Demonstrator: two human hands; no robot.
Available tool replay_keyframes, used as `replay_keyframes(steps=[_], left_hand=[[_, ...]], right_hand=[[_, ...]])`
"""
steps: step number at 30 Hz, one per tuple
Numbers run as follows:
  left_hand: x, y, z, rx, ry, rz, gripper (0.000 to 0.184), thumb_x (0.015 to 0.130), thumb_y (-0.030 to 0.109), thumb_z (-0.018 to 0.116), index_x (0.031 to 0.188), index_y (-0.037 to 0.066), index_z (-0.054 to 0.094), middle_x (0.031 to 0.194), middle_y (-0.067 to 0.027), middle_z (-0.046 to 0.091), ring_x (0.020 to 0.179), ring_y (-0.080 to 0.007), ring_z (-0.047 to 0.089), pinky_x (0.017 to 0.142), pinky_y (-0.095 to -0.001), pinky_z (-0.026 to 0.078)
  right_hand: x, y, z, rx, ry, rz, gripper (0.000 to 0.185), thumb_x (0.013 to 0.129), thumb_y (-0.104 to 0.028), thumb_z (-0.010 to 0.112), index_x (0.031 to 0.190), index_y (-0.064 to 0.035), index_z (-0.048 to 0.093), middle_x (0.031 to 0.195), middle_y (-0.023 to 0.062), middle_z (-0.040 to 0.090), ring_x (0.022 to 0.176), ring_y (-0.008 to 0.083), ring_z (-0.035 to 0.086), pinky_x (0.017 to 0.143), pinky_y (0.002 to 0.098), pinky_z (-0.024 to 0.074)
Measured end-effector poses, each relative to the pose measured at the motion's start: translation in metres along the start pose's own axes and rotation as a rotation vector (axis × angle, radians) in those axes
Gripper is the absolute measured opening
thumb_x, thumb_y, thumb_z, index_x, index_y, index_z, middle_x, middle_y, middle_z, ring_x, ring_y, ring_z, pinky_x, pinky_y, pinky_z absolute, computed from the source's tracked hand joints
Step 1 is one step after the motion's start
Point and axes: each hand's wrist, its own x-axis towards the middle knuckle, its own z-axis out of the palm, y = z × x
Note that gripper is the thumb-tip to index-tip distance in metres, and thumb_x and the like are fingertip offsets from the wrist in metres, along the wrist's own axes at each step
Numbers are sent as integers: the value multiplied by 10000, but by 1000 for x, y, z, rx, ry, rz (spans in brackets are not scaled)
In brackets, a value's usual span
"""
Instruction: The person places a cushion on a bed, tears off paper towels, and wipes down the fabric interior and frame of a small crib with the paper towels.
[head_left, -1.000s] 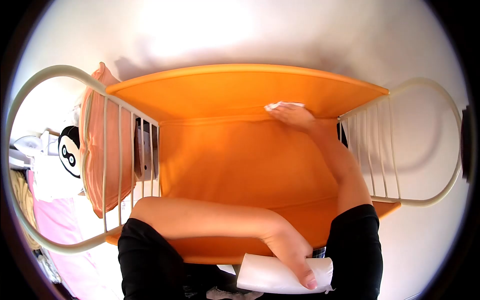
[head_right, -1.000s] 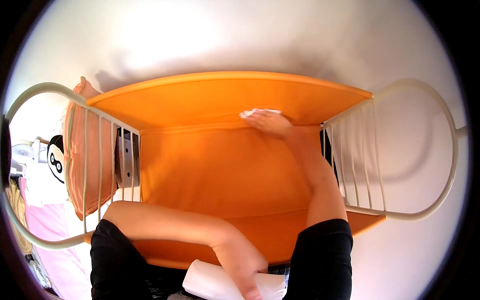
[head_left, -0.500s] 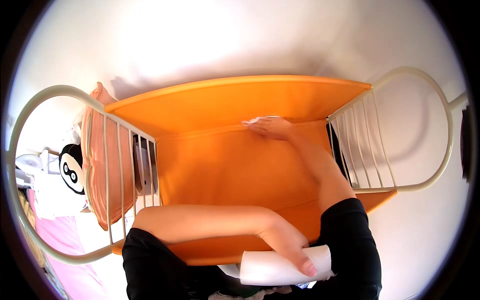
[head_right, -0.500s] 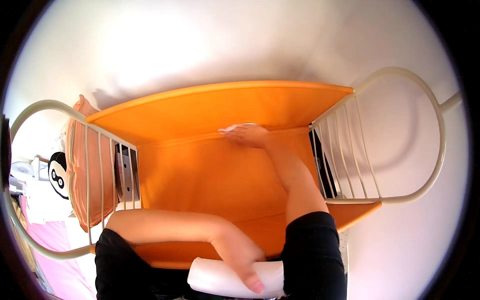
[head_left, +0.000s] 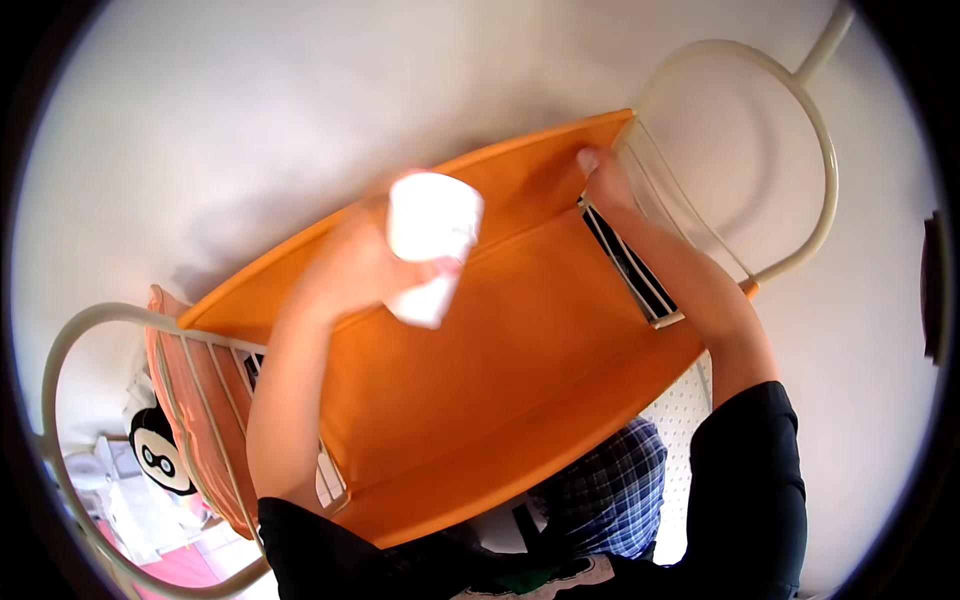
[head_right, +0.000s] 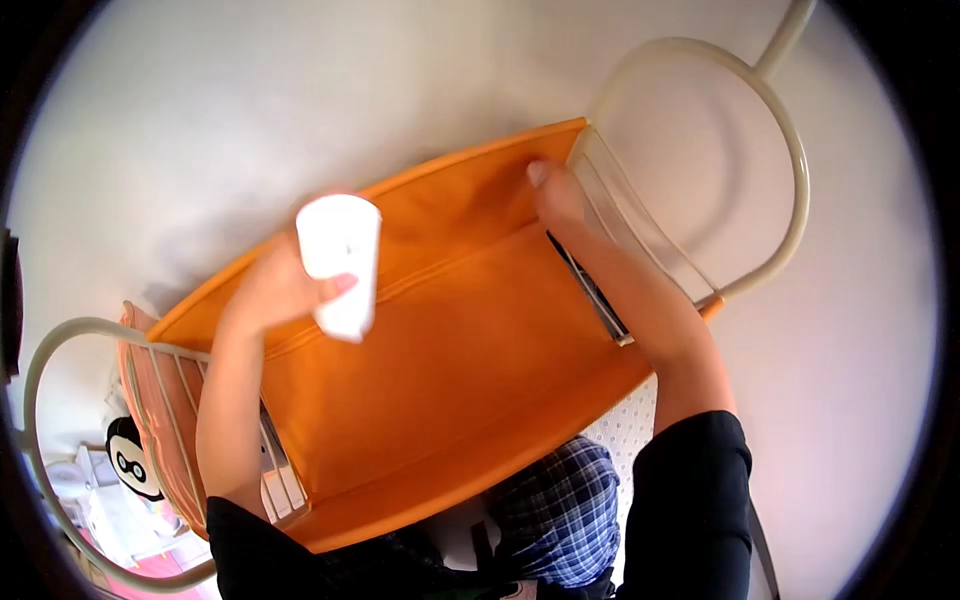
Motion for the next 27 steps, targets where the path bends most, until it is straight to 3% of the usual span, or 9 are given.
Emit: replay_keyframes(steps=[1, 3, 6, 7, 8, 11, 17, 22, 27], left_hand=[[7, -14, -3, 194, 272, 224, 474, 715, 292, 737, 1089, 37, 599, 1164, -136, 565, 1156, -281, 490, 929, -382, 439], [10, -49, -18, 535, 369, 175, 461, 695, 270, 738, 1074, 38, 615, 1252, -158, 503, 1250, -286, 392, 966, -396, 407], [10, -58, -26, 274, 249, -60, 407, 731, 261, 703, 1068, 50, 618, 1092, -141, 612, 1058, -277, 559, 851, -377, 471], [9, -54, -26, 26, 130, -260, 391, 741, 257, 691, 1064, 50, 619, 1021, -132, 647, 973, -273, 609, 807, -373, 490], [11, -61, -22, 96, 197, -202, 369, 762, 268, 672, 1044, 35, 625, 900, -112, 675, 827, -251, 650, 733, -357, 506], [10, -65, -29, -32, 117, -282, 373, 771, 286, 668, 1031, 21, 628, 914, -119, 671, 836, -241, 649, 735, -351, 505], [10, -68, -33, -7, 82, -207, 392, 762, 282, 674, 1044, 15, 620, 934, -115, 671, 864, -234, 646, 753, -358, 504], [9, -65, -37, -78, 11, -200, 422, 756, 278, 673, 1084, 22, 603, 950, -104, 660, 886, -212, 629, 770, -348, 496], [8, -73, -39, -216, -26, -190, 451, 760, 309, 684, 1079, 3, 595, 951, -89, 646, 882, -191, 608, 773, -330, 488]], right_hand=[[8, -3, -5, 55, 144, 103, 242, 885, -187, 467, 1019, -2, 548, 966, 221, 591, 851, 386, 583, 732, 457, 449], [13, -8, -9, 174, 412, 104, 261, 879, -199, 473, 1012, 13, 547, 984, 191, 597, 854, 347, 583, 740, 430, 449], [39, 0, 9, 436, 711, 231, 306, 884, -223, 466, 1032, 33, 547, 1032, 133, 599, 883, 277, 568, 776, 370, 438], [51, -4, 22, 512, 717, 304, 319, 890, -230, 460, 1045, 35, 547, 1047, 118, 597, 896, 262, 560, 790, 353, 433], [60, -12, 32, 589, 726, 378, 333, 895, -237, 453, 1059, 38, 547, 1062, 104, 595, 910, 246, 552, 803, 336, 427], [74, -35, 65, 1353, 746, 488, 458, 933, -246, 359, 1326, -15, 395, 1217, 149, 514, 1092, 304, 514, 929, 368, 425], [77, -74, 40, 1453, 927, 465, 473, 963, -339, 317, 1307, -35, 426, 1272, 130, 494, 1146, 245, 470, 985, 334, 360], [85, -45, 15, 1430, 649, 513, 559, 963, -407, 307, 1388, -44, 296, 1422, 125, 321, 1262, 251, 360, 1061, 360, 280], [74, -85, 32, 1626, 818, 573, 616, 955, -463, 296, 1445, -108, 177, 1494, 81, 194, 1337, 244, 255, 1101, 382, 197]])
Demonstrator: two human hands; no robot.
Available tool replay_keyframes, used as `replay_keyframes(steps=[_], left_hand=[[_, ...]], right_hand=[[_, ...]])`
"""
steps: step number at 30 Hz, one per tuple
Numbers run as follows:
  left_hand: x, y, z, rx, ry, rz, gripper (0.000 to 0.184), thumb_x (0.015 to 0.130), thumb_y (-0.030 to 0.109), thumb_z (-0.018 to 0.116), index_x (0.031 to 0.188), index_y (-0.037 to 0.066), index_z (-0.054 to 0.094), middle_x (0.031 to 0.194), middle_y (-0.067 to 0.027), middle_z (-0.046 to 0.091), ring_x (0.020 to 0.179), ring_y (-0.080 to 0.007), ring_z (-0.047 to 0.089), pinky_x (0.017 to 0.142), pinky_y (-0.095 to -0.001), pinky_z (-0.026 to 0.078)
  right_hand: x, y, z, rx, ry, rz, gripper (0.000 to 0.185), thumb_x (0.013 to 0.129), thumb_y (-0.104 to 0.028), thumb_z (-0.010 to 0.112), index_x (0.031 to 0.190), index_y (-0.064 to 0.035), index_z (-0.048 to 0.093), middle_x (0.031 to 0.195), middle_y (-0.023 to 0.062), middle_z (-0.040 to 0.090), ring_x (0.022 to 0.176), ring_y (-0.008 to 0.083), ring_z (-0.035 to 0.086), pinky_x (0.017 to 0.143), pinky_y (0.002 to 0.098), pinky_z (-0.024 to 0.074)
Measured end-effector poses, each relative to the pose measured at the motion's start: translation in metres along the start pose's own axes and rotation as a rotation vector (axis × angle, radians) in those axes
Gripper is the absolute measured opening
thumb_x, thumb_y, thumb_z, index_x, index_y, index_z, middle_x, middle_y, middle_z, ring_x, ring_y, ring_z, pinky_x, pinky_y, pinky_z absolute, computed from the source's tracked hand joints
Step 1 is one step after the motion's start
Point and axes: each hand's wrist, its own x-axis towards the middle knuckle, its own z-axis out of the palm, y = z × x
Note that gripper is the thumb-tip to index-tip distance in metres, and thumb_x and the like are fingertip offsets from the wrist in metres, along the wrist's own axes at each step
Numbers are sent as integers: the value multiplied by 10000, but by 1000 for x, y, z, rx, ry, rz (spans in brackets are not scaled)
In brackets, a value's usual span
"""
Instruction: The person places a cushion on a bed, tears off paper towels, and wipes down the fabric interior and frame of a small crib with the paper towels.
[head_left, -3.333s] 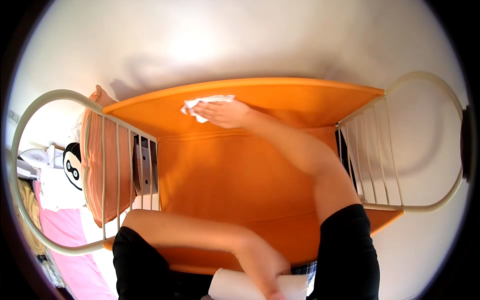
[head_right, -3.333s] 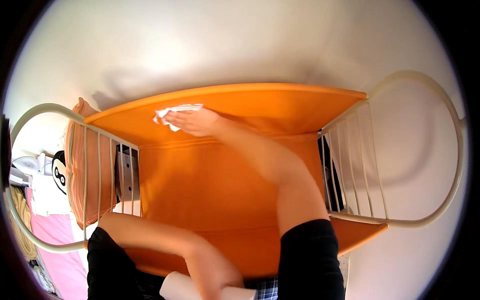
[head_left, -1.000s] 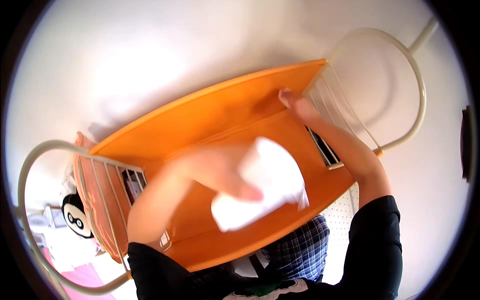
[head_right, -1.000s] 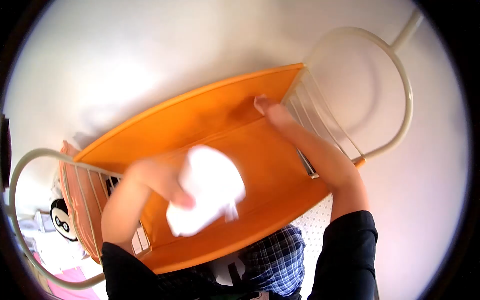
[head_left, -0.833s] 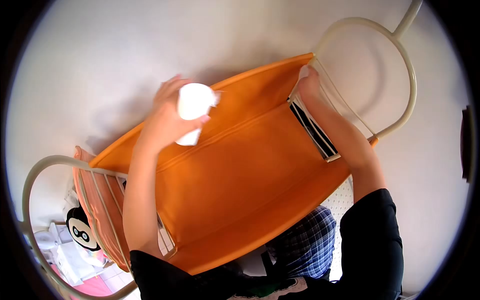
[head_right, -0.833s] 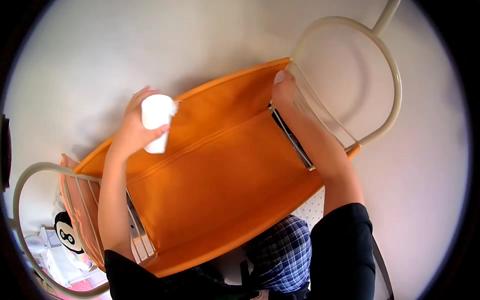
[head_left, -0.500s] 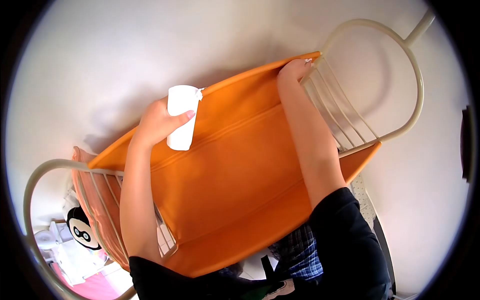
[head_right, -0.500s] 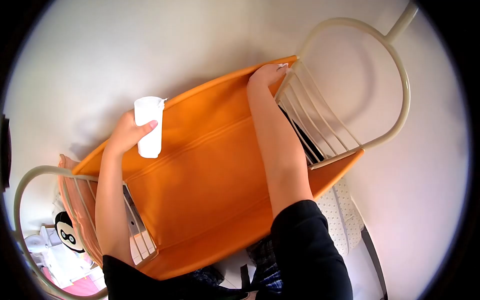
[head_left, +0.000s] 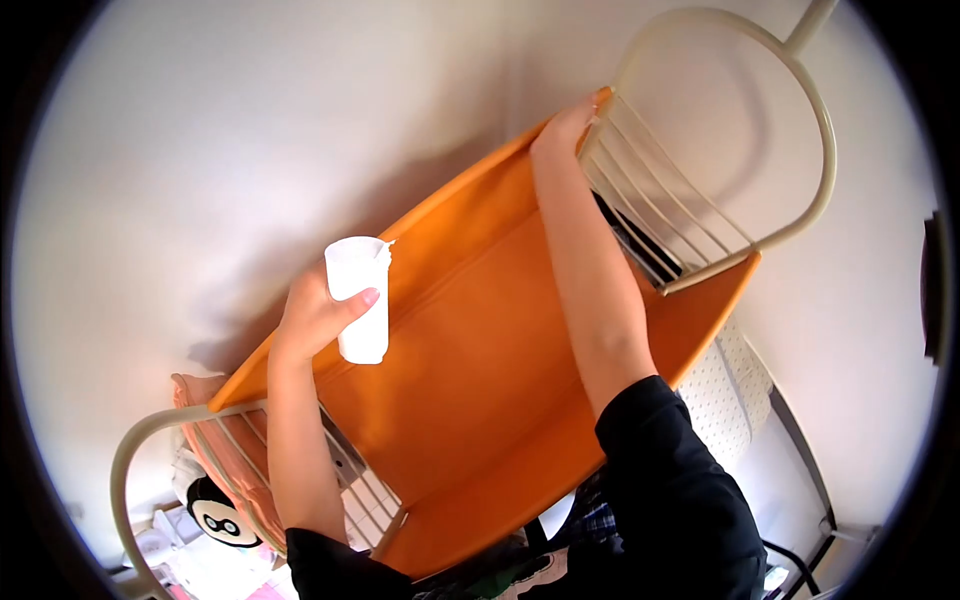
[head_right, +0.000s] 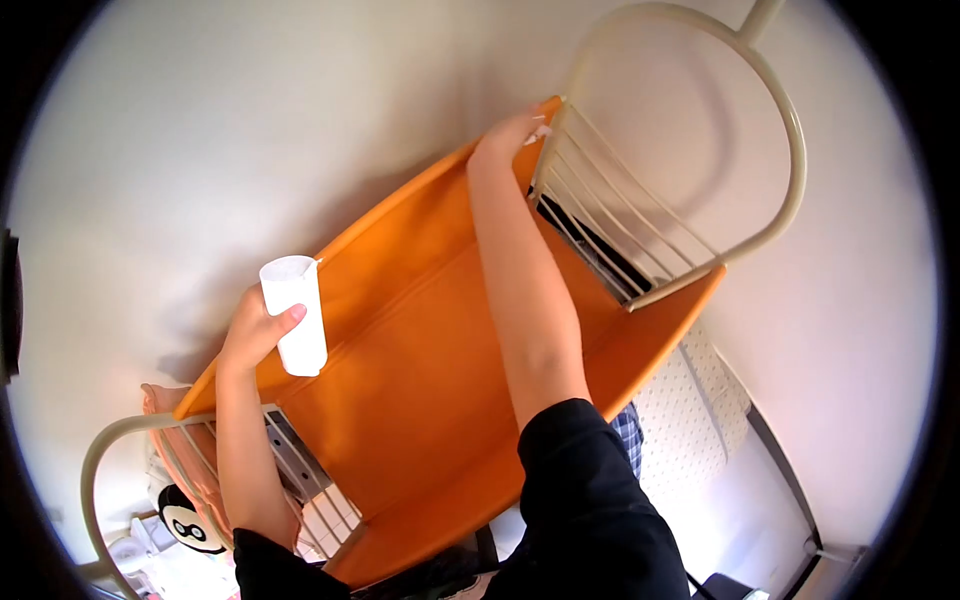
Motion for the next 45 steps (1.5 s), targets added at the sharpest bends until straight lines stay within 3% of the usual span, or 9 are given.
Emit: replay_keyframes(steps=[6, 8, 10, 13, 18, 20, 23, 32, 45], left_hand=[[-2, -5, -6, -60, -48, -51, 496, 765, 339, 689, 1085, -21, 568, 945, -91, 632, 874, -176, 601, 756, -318, 481], [-1, -5, -5, -26, -57, -42, 533, 761, 366, 695, 1083, -36, 557, 934, -94, 627, 866, -170, 598, 753, -320, 480], [0, -6, -6, -38, -30, -43, 548, 755, 387, 700, 1065, -43, 558, 921, -97, 625, 855, -179, 598, 750, -321, 478], [-1, -10, -7, -11, -32, -3, 576, 748, 426, 704, 1046, -46, 561, 911, -100, 625, 852, -183, 595, 746, -322, 475], [-3, -10, -7, 29, -30, 28, 583, 743, 445, 704, 1038, -39, 566, 904, -99, 627, 852, -187, 596, 747, -324, 474], [-3, -12, -7, 18, -29, 27, 586, 737, 450, 703, 1034, -37, 568, 900, -102, 629, 852, -192, 598, 746, -327, 476], [-2, -14, -9, 64, -33, 32, 608, 721, 458, 705, 1043, -39, 567, 908, -105, 629, 849, -202, 600, 739, -332, 478], [-4, -3, 0, 16, -7, 42, 754, 696, 473, 716, 1189, -55, 501, 1009, -92, 585, 934, -178, 553, 811, -318, 442], [-6, 10, 1, 6, -33, -96, 901, 647, 549, 723, 1262, -41, 430, 1164, -120, 513, 1084, -214, 486, 930, -343, 375]], right_hand=[[-61, 41, -2, -152, 84, 16, 637, 976, -433, 252, 1467, -117, -2, 1537, 82, -24, 1410, 248, 32, 1129, 372, 78], [-115, 35, -5, 153, -50, 77, 625, 984, -361, 274, 1459, -63, -1, 1532, 106, -75, 1414, 267, -31, 1133, 369, 48], [-165, 43, 3, -330, 34, -136, 614, 984, -316, 306, 1448, -16, 37, 1532, 121, -57, 1413, 269, -23, 1134, 362, 34], [-181, 42, 0, -294, -34, -110, 609, 980, -287, 329, 1446, -9, 52, 1529, 129, -67, 1414, 263, -16, 1134, 357, 30], [-58, 32, -6, -37, 100, -56, 612, 988, -344, 296, 1451, -21, 62, 1535, 107, 18, 1411, 228, 51, 1132, 336, 57], [-15, -4, -11, -8, -107, 77, 606, 987, -386, 284, 1454, -42, 106, 1526, 92, 106, 1393, 220, 131, 1121, 322, 114], [42, 18, -23, -141, -109, -95, 609, 982, -428, 277, 1453, -64, 146, 1513, 81, 150, 1375, 221, 184, 1105, 317, 162], [68, 89, -82, 98, -40, 49, 636, 965, -490, 273, 1444, -80, 196, 1470, 72, 251, 1293, 228, 303, 1079, 314, 210], [126, 191, -193, -402, 169, 27, 667, 965, -457, 251, 1452, -25, 104, 1533, 117, 18, 1386, 277, 133, 1108, 359, 130]])
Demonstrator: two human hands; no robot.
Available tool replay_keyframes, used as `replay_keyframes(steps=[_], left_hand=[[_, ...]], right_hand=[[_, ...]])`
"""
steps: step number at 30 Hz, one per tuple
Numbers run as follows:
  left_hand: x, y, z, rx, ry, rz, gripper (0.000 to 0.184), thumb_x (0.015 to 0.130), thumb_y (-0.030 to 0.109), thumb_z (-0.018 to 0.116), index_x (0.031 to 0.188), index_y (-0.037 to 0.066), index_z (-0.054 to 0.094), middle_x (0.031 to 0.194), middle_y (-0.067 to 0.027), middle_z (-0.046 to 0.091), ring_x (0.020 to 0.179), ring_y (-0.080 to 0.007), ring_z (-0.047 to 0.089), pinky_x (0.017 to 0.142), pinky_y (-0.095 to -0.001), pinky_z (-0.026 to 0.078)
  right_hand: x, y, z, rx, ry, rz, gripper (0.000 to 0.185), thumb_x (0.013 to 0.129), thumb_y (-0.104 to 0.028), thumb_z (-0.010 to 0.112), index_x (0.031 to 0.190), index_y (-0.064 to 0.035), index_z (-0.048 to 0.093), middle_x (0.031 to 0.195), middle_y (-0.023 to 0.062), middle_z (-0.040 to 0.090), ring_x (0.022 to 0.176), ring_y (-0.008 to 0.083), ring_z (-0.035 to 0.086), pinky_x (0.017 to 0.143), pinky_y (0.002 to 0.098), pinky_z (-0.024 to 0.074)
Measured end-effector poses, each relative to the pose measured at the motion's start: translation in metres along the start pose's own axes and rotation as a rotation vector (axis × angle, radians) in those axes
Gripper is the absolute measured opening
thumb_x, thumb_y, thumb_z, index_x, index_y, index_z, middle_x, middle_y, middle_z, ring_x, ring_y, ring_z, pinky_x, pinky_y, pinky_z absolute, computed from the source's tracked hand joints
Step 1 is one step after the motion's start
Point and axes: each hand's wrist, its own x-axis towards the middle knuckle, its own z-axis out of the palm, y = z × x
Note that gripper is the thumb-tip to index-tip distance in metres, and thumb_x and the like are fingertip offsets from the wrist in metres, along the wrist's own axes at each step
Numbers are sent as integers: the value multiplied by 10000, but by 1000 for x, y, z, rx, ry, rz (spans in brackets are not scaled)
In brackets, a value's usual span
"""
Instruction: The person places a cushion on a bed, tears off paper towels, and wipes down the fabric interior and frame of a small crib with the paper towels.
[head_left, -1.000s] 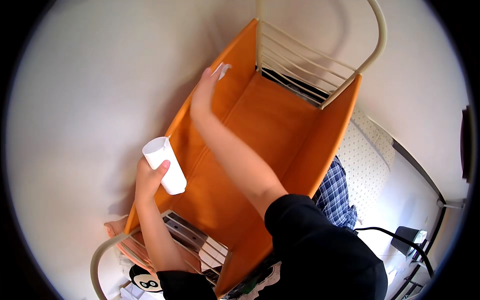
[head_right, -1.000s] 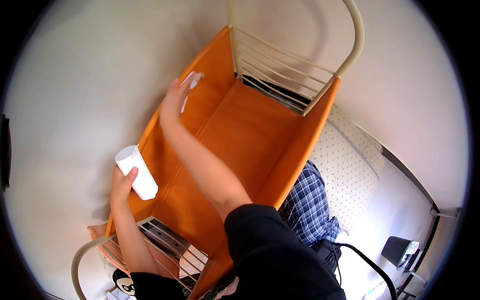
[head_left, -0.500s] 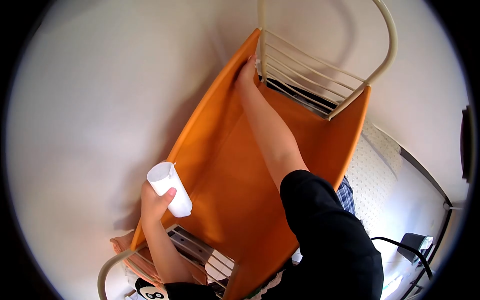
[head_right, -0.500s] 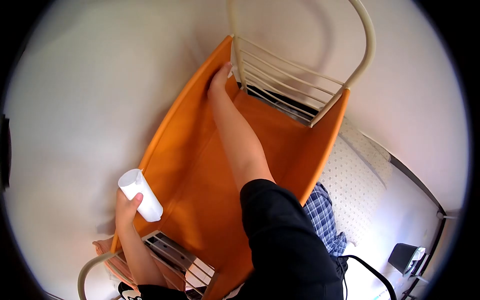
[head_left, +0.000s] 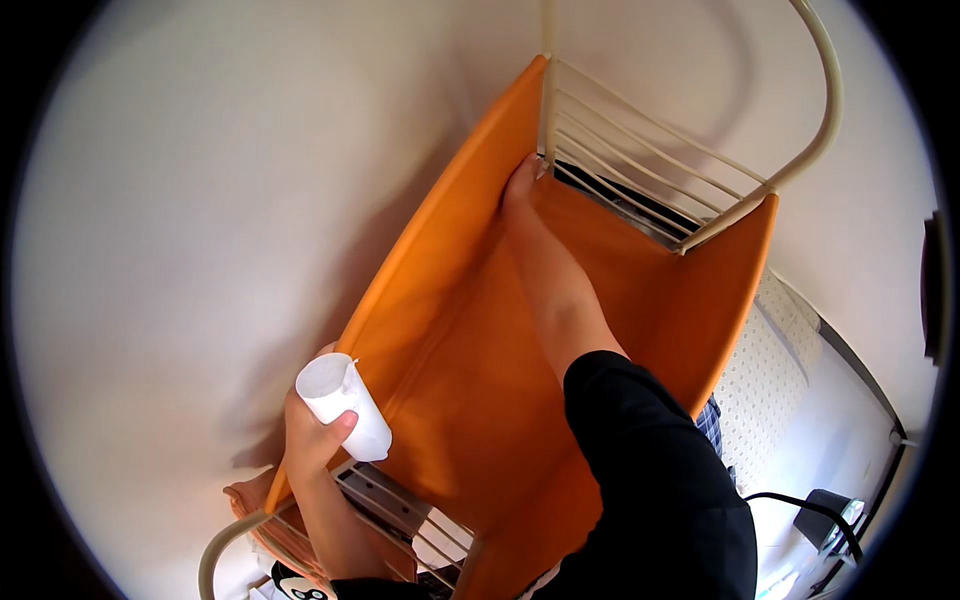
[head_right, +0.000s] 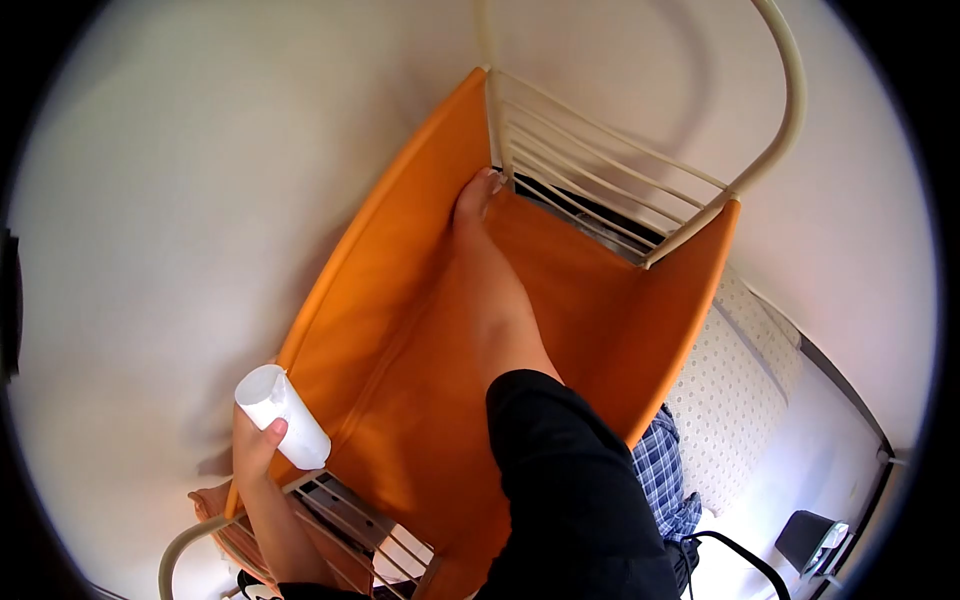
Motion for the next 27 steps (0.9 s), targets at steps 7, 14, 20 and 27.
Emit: replay_keyframes(steps=[7, 14, 20, 27], left_hand=[[4, -9, -3, 19, -14, 52, 834, 676, 508, 719, 1239, -45, 447, 1107, -108, 535, 1035, -202, 500, 892, -329, 397], [6, -11, -4, -5, -38, 63, 597, 738, 423, 696, 1106, -26, 556, 961, -102, 630, 904, -188, 593, 791, -336, 469], [4, -11, -5, 16, -32, 42, 631, 730, 485, 700, 1069, -26, 547, 926, -84, 607, 869, -176, 577, 754, -321, 460], [6, -11, -4, 28, -16, 90, 655, 714, 514, 702, 1047, -29, 550, 898, -81, 605, 845, -176, 580, 732, -316, 466]], right_hand=[[-73, -67, 26, 494, 119, 199, 622, 948, -508, 333, 1381, -62, 286, 1443, 70, 262, 1280, 241, 311, 1083, 373, 229], [-206, -197, 65, 596, -197, 296, 625, 946, -557, 270, 1348, -88, 358, 1366, 67, 388, 1216, 238, 385, 1051, 375, 282], [-262, -209, 68, 465, -190, 205, 637, 954, -537, 272, 1416, -99, 257, 1440, 45, 303, 1287, 219, 323, 1073, 351, 264], [-230, -175, 65, 678, -370, 223, 463, 966, -517, 258, 1313, -212, 296, 1376, -24, 291, 1261, 155, 305, 1067, 327, 243]])
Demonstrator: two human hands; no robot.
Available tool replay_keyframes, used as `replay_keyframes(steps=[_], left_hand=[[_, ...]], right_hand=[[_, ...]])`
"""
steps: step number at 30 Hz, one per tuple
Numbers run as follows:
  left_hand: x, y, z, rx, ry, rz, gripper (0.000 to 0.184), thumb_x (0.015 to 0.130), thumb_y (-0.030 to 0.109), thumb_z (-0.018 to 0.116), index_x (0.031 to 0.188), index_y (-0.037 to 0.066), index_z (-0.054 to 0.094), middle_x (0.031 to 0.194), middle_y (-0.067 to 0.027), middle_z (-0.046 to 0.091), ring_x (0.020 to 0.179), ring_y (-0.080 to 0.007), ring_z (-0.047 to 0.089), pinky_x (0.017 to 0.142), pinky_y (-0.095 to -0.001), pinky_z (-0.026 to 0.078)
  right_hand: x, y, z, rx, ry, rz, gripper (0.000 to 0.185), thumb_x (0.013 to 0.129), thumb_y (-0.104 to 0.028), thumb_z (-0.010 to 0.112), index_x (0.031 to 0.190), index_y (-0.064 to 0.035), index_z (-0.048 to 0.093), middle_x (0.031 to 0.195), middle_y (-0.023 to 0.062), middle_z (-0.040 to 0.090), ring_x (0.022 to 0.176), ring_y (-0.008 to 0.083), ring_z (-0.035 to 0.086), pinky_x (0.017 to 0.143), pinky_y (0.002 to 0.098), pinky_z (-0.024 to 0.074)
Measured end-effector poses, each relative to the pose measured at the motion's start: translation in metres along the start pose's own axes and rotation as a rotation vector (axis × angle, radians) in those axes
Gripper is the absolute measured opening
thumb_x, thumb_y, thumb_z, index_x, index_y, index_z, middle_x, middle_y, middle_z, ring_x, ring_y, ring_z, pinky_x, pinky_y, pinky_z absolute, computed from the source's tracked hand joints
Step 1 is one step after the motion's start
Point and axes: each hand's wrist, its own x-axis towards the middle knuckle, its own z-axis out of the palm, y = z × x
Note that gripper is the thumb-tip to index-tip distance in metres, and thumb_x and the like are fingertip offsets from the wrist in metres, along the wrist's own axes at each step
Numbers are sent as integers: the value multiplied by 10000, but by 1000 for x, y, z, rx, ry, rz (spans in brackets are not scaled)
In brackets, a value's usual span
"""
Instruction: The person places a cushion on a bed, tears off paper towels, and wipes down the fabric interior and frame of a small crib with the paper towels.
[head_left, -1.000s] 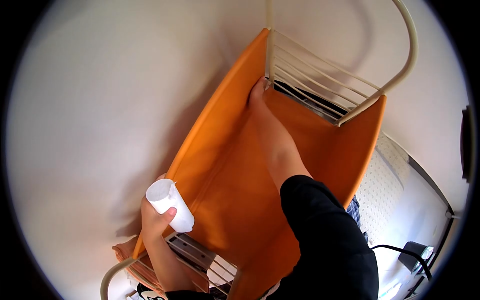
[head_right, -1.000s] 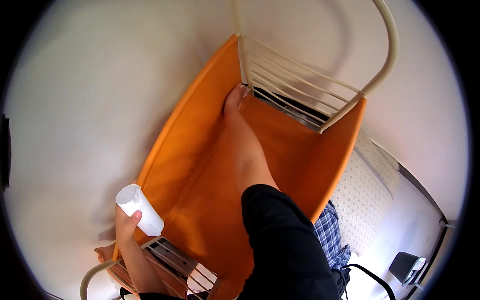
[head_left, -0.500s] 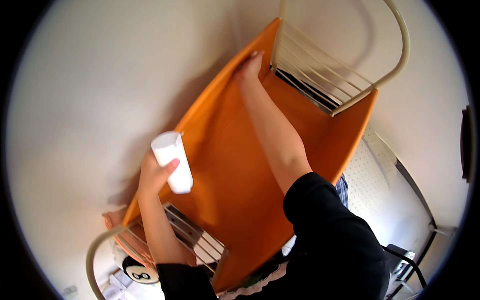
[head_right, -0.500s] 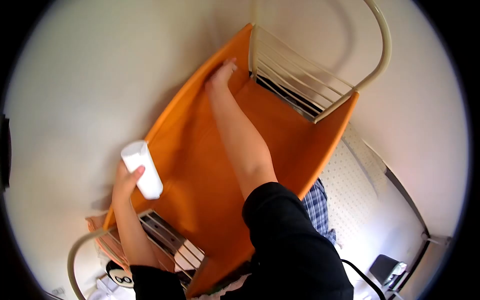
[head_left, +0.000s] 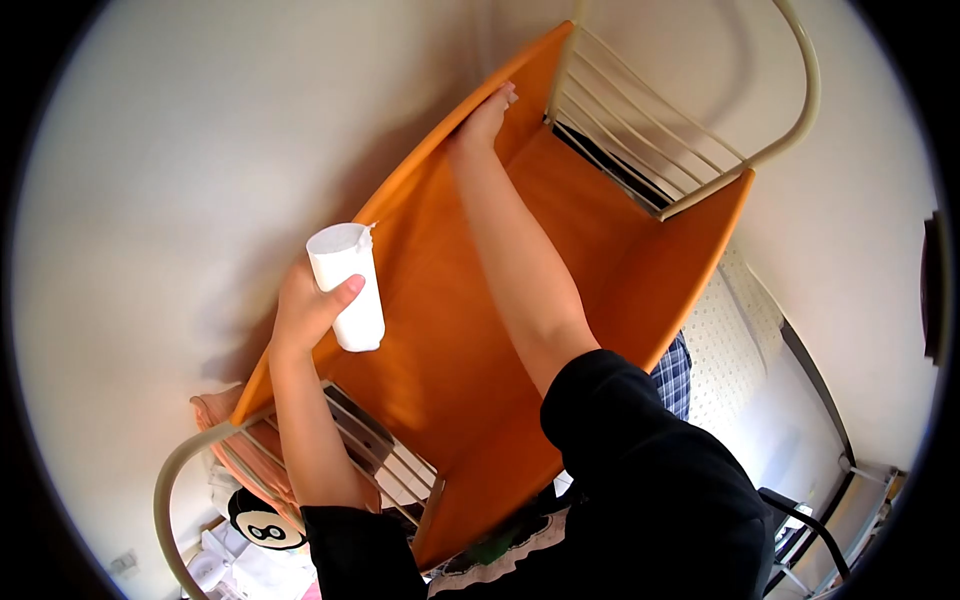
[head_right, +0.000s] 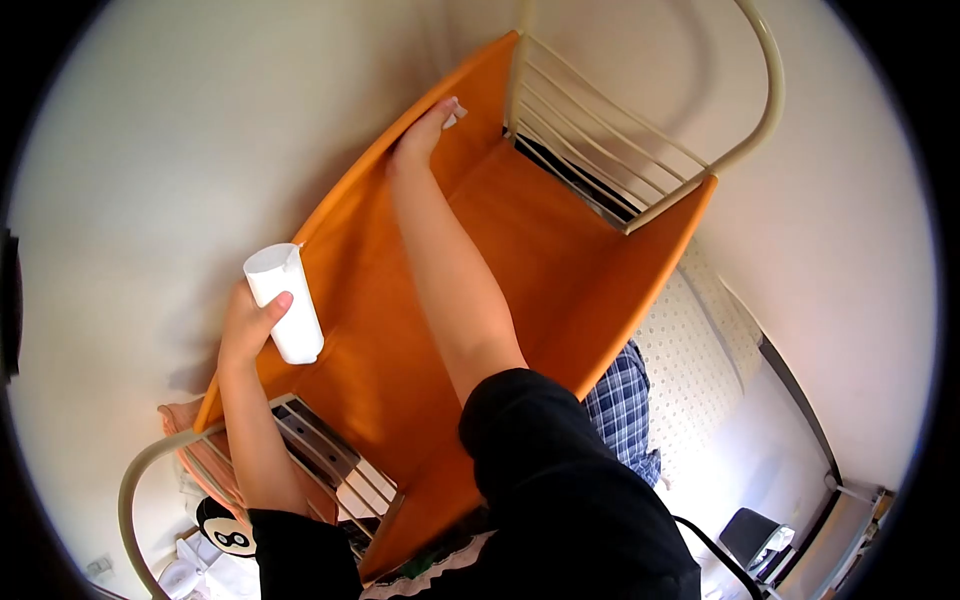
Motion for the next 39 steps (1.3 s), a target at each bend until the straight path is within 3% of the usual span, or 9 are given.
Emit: replay_keyframes(steps=[7, 13, 17, 19, 25, 32, 34, 35, 39], left_hand=[[1, -4, 0, -22, -21, 14, 664, 696, 459, 718, 1112, -33, 560, 942, -97, 626, 881, -182, 598, 758, -326, 481], [3, -3, 2, -62, -12, 22, 702, 696, 437, 715, 1180, -34, 521, 1006, -105, 606, 932, -189, 579, 786, -328, 468], [1, -2, 1, -81, -18, -10, 661, 700, 446, 710, 1134, -26, 549, 986, -98, 616, 928, -190, 585, 785, -323, 469], [2, -2, 1, -56, -14, 2, 636, 706, 445, 706, 1114, -20, 560, 975, -98, 621, 923, -192, 589, 783, -327, 470], [1, 5, -2, -15, -22, -28, 636, 721, 480, 684, 1105, -10, 553, 957, -94, 611, 902, -194, 580, 777, -334, 465], [1, 1, -1, -11, 10, -4, 578, 729, 470, 670, 1085, 23, 585, 953, -101, 637, 890, -211, 607, 777, -342, 477], [0, 1, 1, -4, 1, -2, 575, 727, 472, 672, 1080, 26, 589, 947, -98, 640, 882, -210, 610, 772, -340, 480], [1, 1, 1, -8, -8, 2, 573, 724, 472, 676, 1076, 28, 593, 942, -95, 642, 875, -210, 612, 766, -340, 482], [1, 3, 2, 0, 10, 12, 576, 715, 478, 687, 1071, 33, 599, 929, -90, 650, 863, -210, 620, 755, -340, 489]], right_hand=[[74, 27, -101, -147, 456, -41, 442, 955, -494, 280, 1271, -189, 332, 1295, -1, 357, 1194, 183, 357, 1044, 314, 250], [79, 45, -152, -364, 576, -145, 507, 958, -446, 292, 1354, -128, 299, 1391, 36, 298, 1254, 214, 327, 1074, 319, 202], [92, 55, -165, -580, 540, -201, 540, 972, -441, 262, 1405, -118, 245, 1470, 34, 227, 1322, 211, 268, 1096, 338, 186], [44, 30, -103, 59, 255, 80, 584, 979, -449, 244, 1441, -98, 178, 1521, 38, 125, 1371, 208, 185, 1114, 352, 161], [-56, -33, 49, -57, 208, 56, 595, 970, -484, 262, 1424, -101, 221, 1511, 18, 148, 1360, 192, 220, 1098, 317, 219], [-94, -23, 69, -119, 250, 123, 580, 977, -474, 262, 1429, -112, 234, 1459, 21, 276, 1327, 159, 276, 1076, 271, 216], [-77, 5, 44, -151, 195, -216, 531, 983, -465, 257, 1372, -108, 319, 1377, 24, 373, 1252, 147, 355, 1050, 276, 252], [-73, 13, 31, -151, 197, -220, 531, 983, -465, 257, 1372, -108, 319, 1377, 24, 373, 1252, 147, 355, 1050, 276, 252], [-69, 35, 0, -106, 74, 0, 543, 984, -450, 265, 1403, -104, 268, 1413, 36, 307, 1283, 190, 310, 1061, 293, 235]])
